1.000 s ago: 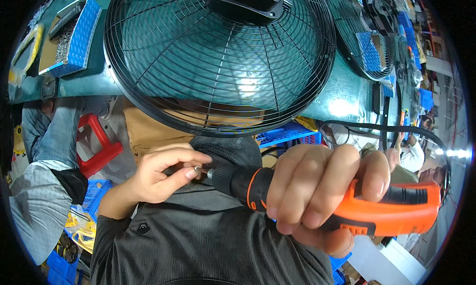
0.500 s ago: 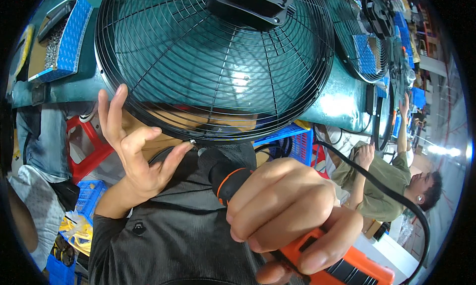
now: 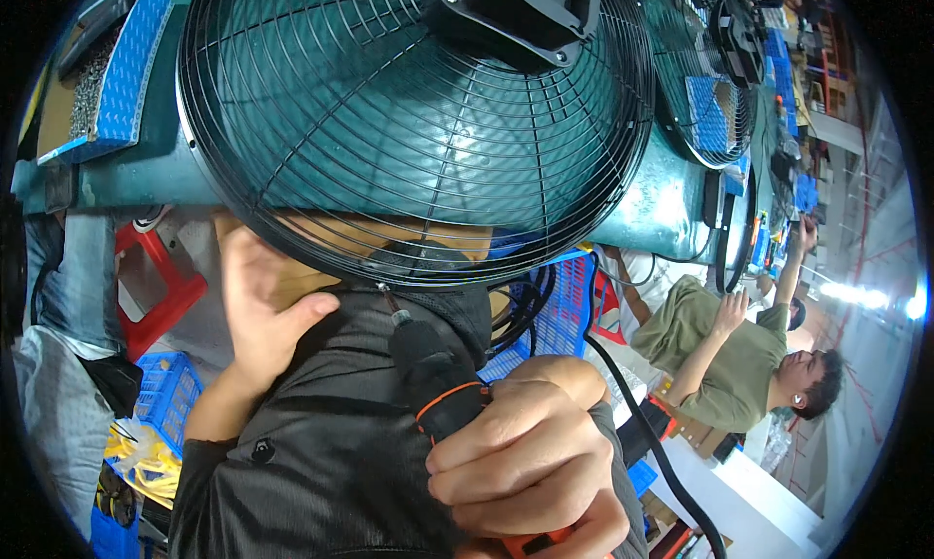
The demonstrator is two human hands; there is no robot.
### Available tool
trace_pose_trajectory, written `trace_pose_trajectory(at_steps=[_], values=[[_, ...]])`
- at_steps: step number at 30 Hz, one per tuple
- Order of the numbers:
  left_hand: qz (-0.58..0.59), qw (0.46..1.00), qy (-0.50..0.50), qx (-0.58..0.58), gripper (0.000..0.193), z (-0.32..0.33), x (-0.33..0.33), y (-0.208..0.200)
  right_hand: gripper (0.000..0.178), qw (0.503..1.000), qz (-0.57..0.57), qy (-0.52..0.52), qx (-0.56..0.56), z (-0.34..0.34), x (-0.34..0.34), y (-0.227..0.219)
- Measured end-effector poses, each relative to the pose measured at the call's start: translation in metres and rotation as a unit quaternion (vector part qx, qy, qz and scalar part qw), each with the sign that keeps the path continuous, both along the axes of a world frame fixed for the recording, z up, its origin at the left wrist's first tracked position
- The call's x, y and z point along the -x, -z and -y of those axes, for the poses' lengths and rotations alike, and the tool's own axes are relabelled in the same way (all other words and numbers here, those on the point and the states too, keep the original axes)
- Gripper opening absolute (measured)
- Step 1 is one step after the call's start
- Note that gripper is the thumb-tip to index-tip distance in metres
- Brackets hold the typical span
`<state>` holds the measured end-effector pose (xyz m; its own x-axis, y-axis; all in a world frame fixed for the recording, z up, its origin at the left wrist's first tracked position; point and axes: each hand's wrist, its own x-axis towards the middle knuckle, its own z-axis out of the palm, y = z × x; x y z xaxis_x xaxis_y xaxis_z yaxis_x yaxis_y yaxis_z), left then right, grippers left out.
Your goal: Assemble the outer mesh grill and components of industrial or floor electric fans using a power screwdriver.
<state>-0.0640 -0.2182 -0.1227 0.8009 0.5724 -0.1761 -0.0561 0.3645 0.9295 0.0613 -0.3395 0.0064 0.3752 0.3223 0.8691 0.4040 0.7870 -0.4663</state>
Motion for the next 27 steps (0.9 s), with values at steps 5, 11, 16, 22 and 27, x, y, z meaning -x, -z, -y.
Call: trace_pose_trajectory(at_steps=[5,11,16,22,27], values=[[0.137,0.969,0.096,0.184,0.045,0.005,-0.029,0.003,0.045,0.996,-0.003,-0.022,0.089,0.011,0.000,-0.010],[0.123,0.960,0.111,0.226,0.031,0.006,-0.031,0.007,0.034,0.990,-0.008,-0.089,0.110,0.019,-0.011,-0.008],[0.119,0.965,0.107,0.205,0.029,0.009,-0.033,0.007,0.033,0.983,-0.004,-0.137,0.120,0.015,-0.015,-0.014],[0.128,0.966,0.106,0.200,0.027,0.014,-0.035,0.007,0.042,0.990,-0.056,0.097,0.091,-0.006,0.003,-0.012],[0.113,0.967,0.111,0.201,0.028,0.011,-0.031,0.011,0.049,0.955,-0.046,-0.047,0.289,0.002,-0.017,-0.033]])
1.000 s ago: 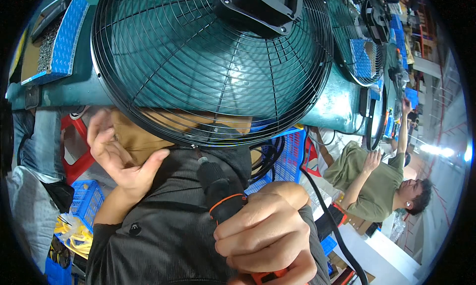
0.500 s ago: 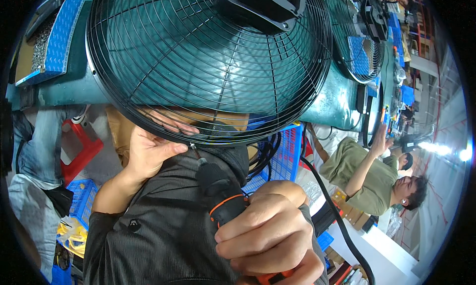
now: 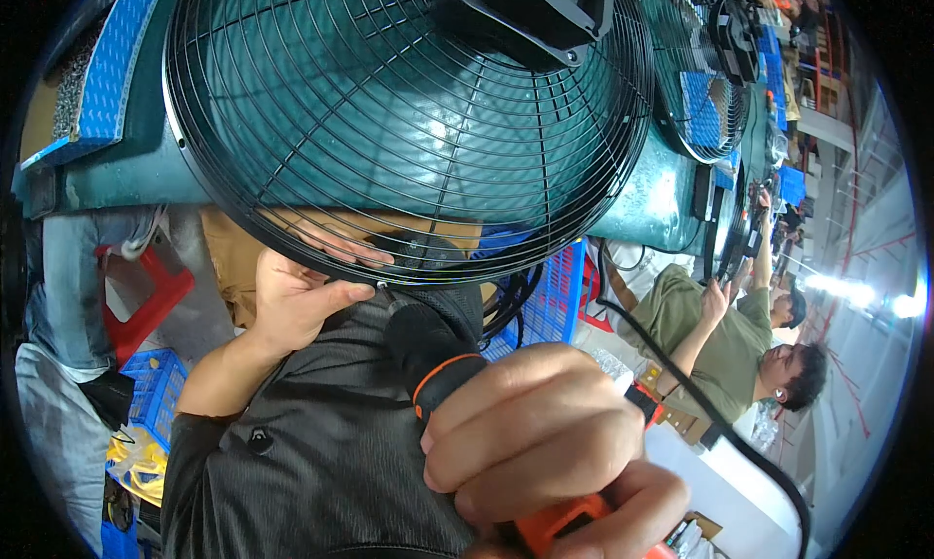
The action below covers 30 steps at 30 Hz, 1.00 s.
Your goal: Assemble the outer mesh grill and components of industrial or floor electric fans using a power screwdriver.
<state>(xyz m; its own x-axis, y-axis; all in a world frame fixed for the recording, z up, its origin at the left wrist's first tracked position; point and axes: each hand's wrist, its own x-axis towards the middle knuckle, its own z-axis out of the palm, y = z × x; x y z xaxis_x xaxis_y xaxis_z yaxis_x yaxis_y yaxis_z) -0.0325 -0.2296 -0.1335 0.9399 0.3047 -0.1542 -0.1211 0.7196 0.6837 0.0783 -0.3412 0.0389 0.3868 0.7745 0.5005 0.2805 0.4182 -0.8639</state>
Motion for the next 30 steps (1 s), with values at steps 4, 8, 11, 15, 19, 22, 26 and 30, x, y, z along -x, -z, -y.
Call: trace_pose_trajectory(at_steps=[4,8,11,15,19,22,26,30], values=[[0.025,0.999,-0.012,0.021,0.029,0.000,-0.003,-0.001,0.054,0.999,-0.019,-0.026,0.021,-0.007,-0.009,-0.006],[0.033,0.999,-0.024,0.025,0.029,0.003,-0.001,0.002,0.056,0.992,-0.023,-0.098,0.073,-0.011,-0.019,-0.014],[0.035,0.999,-0.024,0.013,0.029,0.003,0.000,0.005,0.050,0.987,-0.037,-0.127,0.088,-0.018,-0.022,-0.014],[0.028,0.999,-0.009,0.017,0.029,0.002,-0.001,0.001,0.045,0.998,0.030,-0.052,0.008,-0.030,-0.010,0.001],[0.053,0.998,-0.022,0.021,0.029,0.001,0.002,0.000,0.047,0.995,0.013,-0.086,0.039,-0.031,-0.027,-0.001],[0.050,0.998,-0.006,0.042,0.031,-0.009,0.003,-0.001,0.053,0.983,-0.008,-0.182,-0.014,-0.016,-0.041,0.004],[-0.010,0.996,0.020,0.082,0.027,-0.042,0.007,-0.001,0.055,0.979,-0.197,0.005,-0.058,0.039,-0.056,-0.024],[-0.037,0.999,0.007,0.005,0.038,-0.062,0.017,0.004,0.047,0.920,-0.264,0.290,-0.014,0.087,-0.065,-0.015]])
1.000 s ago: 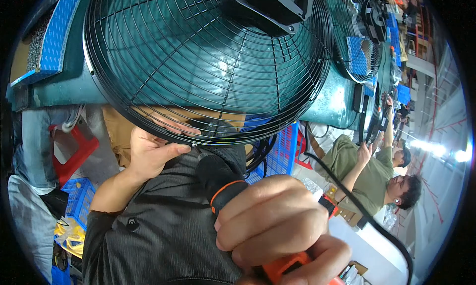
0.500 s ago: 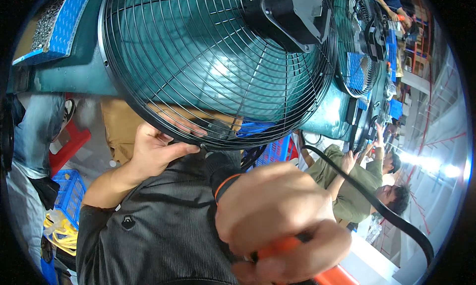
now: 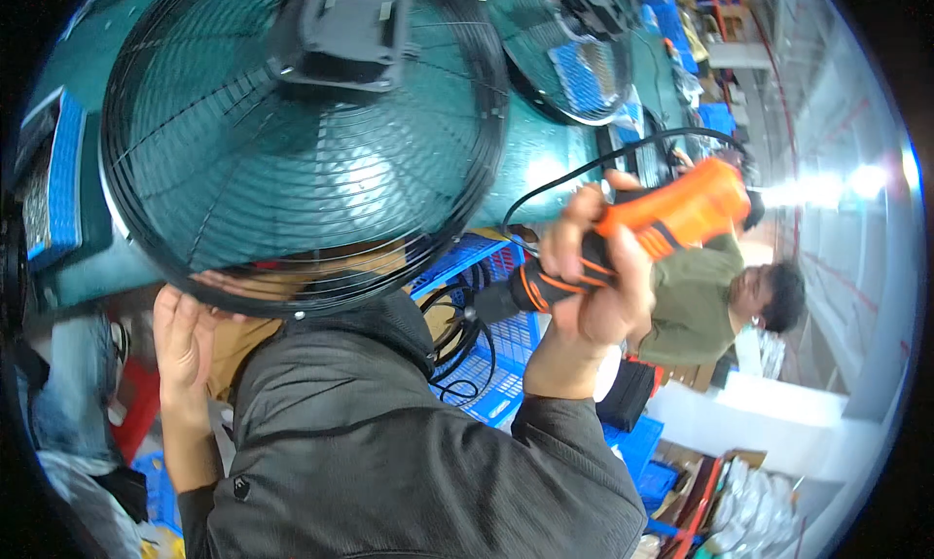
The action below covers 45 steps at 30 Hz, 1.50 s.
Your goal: Assemble the outer mesh grill and components of industrial or floor electric fans using a power screwdriver.
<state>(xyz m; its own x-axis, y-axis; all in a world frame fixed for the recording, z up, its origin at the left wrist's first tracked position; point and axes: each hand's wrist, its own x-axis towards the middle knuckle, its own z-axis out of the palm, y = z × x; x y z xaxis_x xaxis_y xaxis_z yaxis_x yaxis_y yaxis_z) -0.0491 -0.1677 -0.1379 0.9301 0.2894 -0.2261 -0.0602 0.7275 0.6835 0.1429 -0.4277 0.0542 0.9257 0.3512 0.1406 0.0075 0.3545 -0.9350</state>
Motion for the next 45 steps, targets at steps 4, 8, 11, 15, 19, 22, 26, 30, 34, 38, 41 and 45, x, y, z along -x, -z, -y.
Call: trace_pose_trajectory(at_steps=[4,8,11,15,19,22,26,30,34,38,41,45], values=[[-0.021,0.999,-0.010,-0.040,0.042,-0.007,0.005,0.005,0.033,0.970,-0.040,0.100,0.216,0.039,0.003,0.038],[-0.046,0.996,0.002,-0.071,0.038,0.003,0.012,-0.011,0.032,0.959,-0.136,0.077,0.238,0.040,0.020,0.068],[-0.083,0.989,0.105,-0.064,0.035,0.037,0.008,-0.029,0.036,0.963,-0.050,0.129,0.230,0.043,0.011,0.073],[-0.096,0.983,0.157,-0.007,0.033,0.096,-0.020,-0.053,0.032,0.970,-0.090,0.122,0.192,0.038,-0.054,0.064],[-0.088,0.981,0.174,0.012,0.035,0.130,-0.052,-0.034,0.033,0.977,-0.073,0.096,0.178,0.018,-0.107,0.073],[-0.032,0.957,0.284,-0.043,0.035,0.116,-0.037,-0.033,0.033,0.979,0.049,0.126,0.155,0.033,-0.100,0.057],[0.025,0.805,0.054,-0.591,0.018,0.006,-0.002,-0.105,0.034,0.960,0.181,0.210,0.032,0.062,-0.079,0.052],[-0.129,0.559,-0.201,-0.794,0.018,-0.109,-0.003,-0.152,0.032,0.943,0.239,0.229,0.025,0.051,-0.065,0.061],[-0.259,0.421,-0.010,-0.870,0.023,-0.160,-0.026,-0.160,0.033,0.936,0.257,0.236,0.041,0.031,-0.062,0.064],[-0.366,0.302,0.154,-0.867,0.015,-0.173,-0.057,-0.160,0.034,0.928,0.262,0.259,0.061,0.019,-0.061,0.062],[-0.357,0.306,0.132,-0.872,0.011,-0.165,-0.053,-0.161,0.033,0.927,0.271,0.256,0.042,0.013,-0.059,0.059],[-0.349,0.369,0.096,-0.856,0.011,-0.165,-0.045,-0.151,0.033,0.929,0.276,0.245,0.022,0.020,-0.056,0.065]])
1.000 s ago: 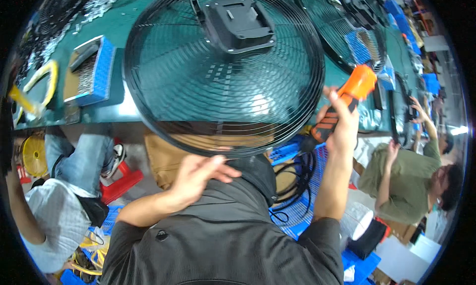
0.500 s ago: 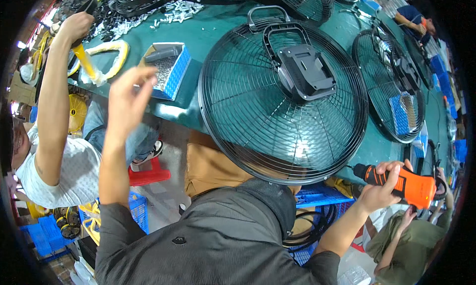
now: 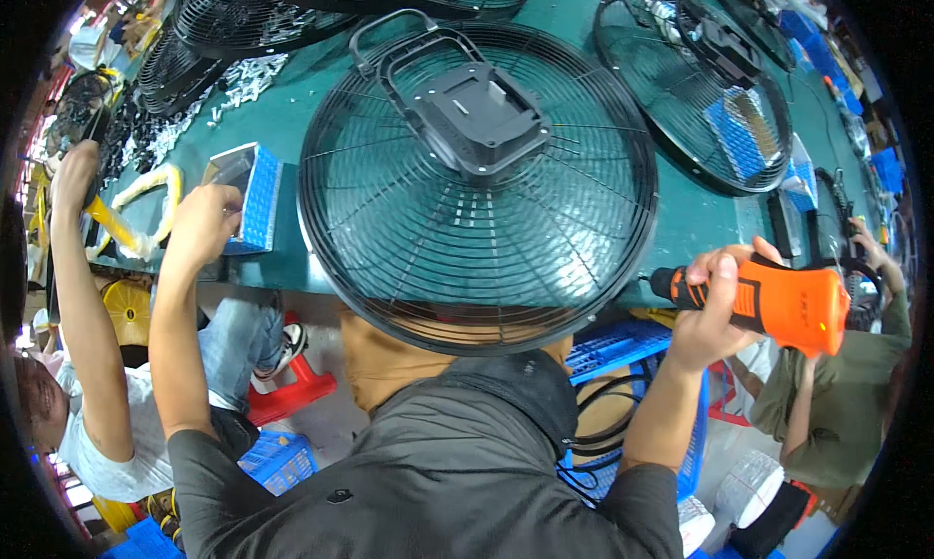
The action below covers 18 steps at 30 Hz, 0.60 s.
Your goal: Assemble the outer mesh grill and components of industrial or floor electric fans using a power screwdriver.
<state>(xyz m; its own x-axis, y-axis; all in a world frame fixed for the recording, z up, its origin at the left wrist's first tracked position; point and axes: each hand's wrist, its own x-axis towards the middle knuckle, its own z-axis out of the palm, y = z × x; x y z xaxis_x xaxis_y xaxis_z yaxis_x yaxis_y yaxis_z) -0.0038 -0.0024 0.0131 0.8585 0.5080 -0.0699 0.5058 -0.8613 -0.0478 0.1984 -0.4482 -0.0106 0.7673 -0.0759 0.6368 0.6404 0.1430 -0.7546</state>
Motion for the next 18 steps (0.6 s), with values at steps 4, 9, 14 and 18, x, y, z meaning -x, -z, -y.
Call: trace_pose_trajectory(at_steps=[4,9,14,18], values=[[0.076,0.996,0.047,-0.006,0.015,0.003,0.010,0.003,0.035,1.000,0.005,0.002,0.029,0.012,0.002,-0.001],[0.270,0.953,-0.035,0.132,0.013,0.021,0.027,0.000,0.035,0.999,-0.032,-0.012,0.020,0.017,-0.002,-0.003],[0.420,0.747,0.037,0.513,0.010,0.115,0.063,0.011,0.045,0.989,-0.070,-0.101,-0.080,0.043,0.017,-0.029],[0.281,0.466,-0.035,0.838,0.014,0.191,0.064,0.044,0.050,0.953,-0.039,-0.255,-0.160,0.020,0.052,-0.056]])
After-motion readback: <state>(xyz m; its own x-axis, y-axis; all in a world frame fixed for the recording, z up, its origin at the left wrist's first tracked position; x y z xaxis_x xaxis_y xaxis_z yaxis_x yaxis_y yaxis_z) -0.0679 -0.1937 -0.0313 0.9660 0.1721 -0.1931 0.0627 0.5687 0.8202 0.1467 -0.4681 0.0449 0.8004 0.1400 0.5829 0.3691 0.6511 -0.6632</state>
